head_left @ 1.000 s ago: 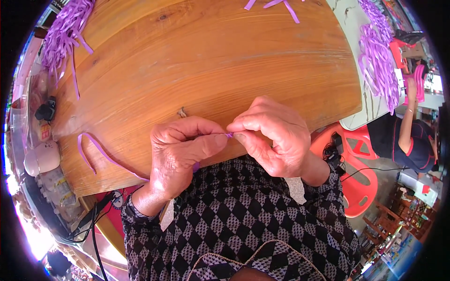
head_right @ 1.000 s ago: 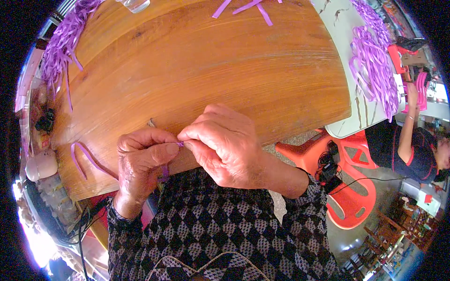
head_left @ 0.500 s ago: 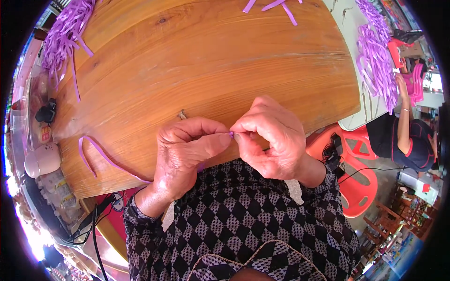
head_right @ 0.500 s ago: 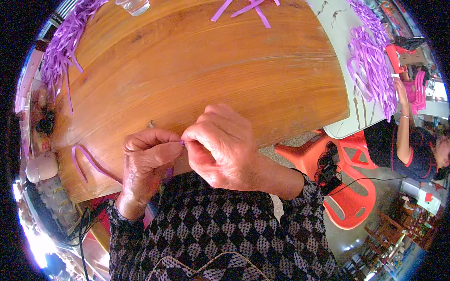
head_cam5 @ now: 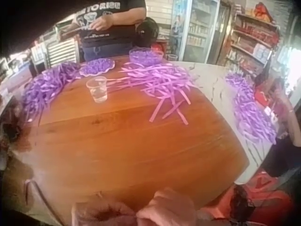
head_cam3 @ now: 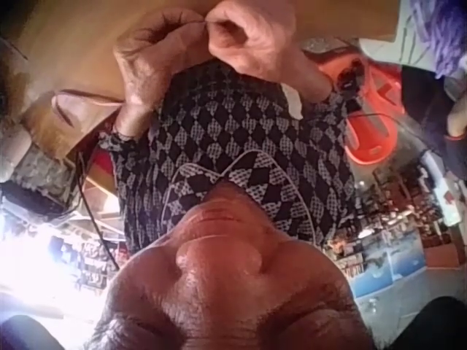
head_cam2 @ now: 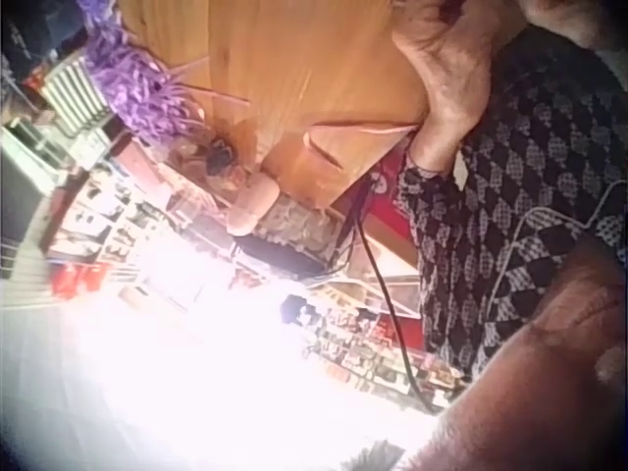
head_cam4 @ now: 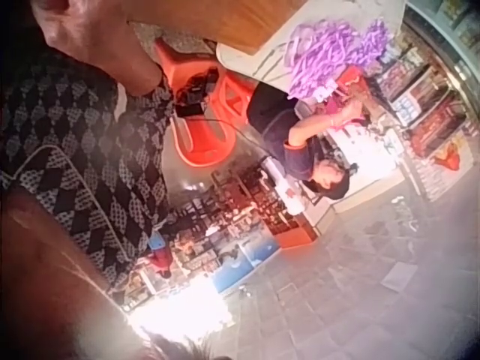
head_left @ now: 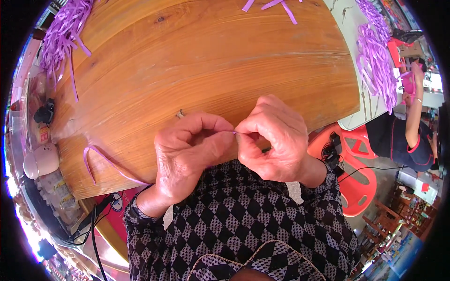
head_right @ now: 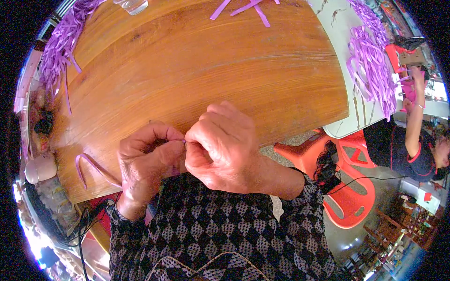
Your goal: The person ties knots in purple ribbons by hand, using their fingers to loop and pull the material into small, tight bundles. They repeat this process along the length of each ribbon before setting it aside on the wooden table.
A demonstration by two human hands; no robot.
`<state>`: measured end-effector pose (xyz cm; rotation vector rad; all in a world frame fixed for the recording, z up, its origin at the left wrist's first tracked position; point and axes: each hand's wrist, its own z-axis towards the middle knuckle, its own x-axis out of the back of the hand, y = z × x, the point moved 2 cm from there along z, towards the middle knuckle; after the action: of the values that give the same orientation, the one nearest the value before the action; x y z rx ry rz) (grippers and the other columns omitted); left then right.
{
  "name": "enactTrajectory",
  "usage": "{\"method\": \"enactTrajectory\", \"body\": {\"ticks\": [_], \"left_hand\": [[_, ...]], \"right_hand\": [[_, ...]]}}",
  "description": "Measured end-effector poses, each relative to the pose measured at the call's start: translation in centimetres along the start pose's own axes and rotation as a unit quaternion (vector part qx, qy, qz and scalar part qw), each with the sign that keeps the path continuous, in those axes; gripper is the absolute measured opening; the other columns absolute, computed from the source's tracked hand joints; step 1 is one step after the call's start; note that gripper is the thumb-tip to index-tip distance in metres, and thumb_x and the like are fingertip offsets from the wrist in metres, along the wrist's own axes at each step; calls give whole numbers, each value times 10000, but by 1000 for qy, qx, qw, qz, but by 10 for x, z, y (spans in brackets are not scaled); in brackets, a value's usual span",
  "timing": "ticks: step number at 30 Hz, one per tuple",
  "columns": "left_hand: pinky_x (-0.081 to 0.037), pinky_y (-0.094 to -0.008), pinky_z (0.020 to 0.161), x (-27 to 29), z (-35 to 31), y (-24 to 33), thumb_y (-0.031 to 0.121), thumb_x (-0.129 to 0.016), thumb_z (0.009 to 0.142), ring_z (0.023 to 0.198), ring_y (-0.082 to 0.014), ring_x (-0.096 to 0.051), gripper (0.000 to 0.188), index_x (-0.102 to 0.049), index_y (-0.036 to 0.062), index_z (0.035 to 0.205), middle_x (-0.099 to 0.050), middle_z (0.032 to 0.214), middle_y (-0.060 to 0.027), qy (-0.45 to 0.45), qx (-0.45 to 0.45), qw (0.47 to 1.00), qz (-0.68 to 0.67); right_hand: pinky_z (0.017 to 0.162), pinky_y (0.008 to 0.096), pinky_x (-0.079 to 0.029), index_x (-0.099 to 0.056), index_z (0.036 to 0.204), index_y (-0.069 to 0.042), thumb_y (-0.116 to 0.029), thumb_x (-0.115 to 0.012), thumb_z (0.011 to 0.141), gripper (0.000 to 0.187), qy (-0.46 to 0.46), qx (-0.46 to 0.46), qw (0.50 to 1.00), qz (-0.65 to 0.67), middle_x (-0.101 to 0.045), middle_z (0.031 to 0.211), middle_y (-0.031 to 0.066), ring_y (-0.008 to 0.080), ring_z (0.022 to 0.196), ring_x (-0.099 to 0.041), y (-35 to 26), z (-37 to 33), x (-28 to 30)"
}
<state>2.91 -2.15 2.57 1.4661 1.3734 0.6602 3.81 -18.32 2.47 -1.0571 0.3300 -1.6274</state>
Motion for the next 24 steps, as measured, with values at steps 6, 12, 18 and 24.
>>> {"method": "enactTrajectory", "body": {"ticks": [6, 12, 18, 24], "left_hand": [[-444, -209, 509, 0, 6, -12, 115, -611, 849, 598, -97, -531, 161, -567, -36, 886, -573, 715, -48, -42, 66, 983, -164], [-438, -244, 436, 4, 9, -18, 119, -600, 853, 586, -123, -532, 171, -554, -44, 875, -560, 723, -71, -71, 118, 961, -240], [-439, -250, 430, 4, 9, -20, 115, -591, 858, 582, -123, -527, 161, -553, -41, 878, -561, 723, -74, -83, 133, 950, -271], [-401, -204, 456, 0, 5, -17, 140, -609, 852, 576, -91, -498, 169, -565, -21, 881, -565, 721, -47, -60, 134, 961, -236]], "right_hand": [[494, 226, -344, -566, 739, 30, 96, -576, 691, 82, -40, -150, 977, 145, -502, 622, 52, 104, 526, -436, -2, -2, 3], [494, 247, -359, -594, 791, 34, 67, -619, 731, 73, 0, -159, 978, 136, -542, 653, 67, 133, 568, -477, 0, -4, 3], [480, 273, -363, -592, 829, 22, 91, -632, 684, 166, 15, -13, 999, 26, -582, 682, 92, 191, 534, -492, 0, -4, -2], [468, 296, -349, -568, 783, 14, 112, -619, 600, 214, 31, 61, 996, -63, -551, 639, 79, 213, 519, -470, -3, -3, -4]]}}
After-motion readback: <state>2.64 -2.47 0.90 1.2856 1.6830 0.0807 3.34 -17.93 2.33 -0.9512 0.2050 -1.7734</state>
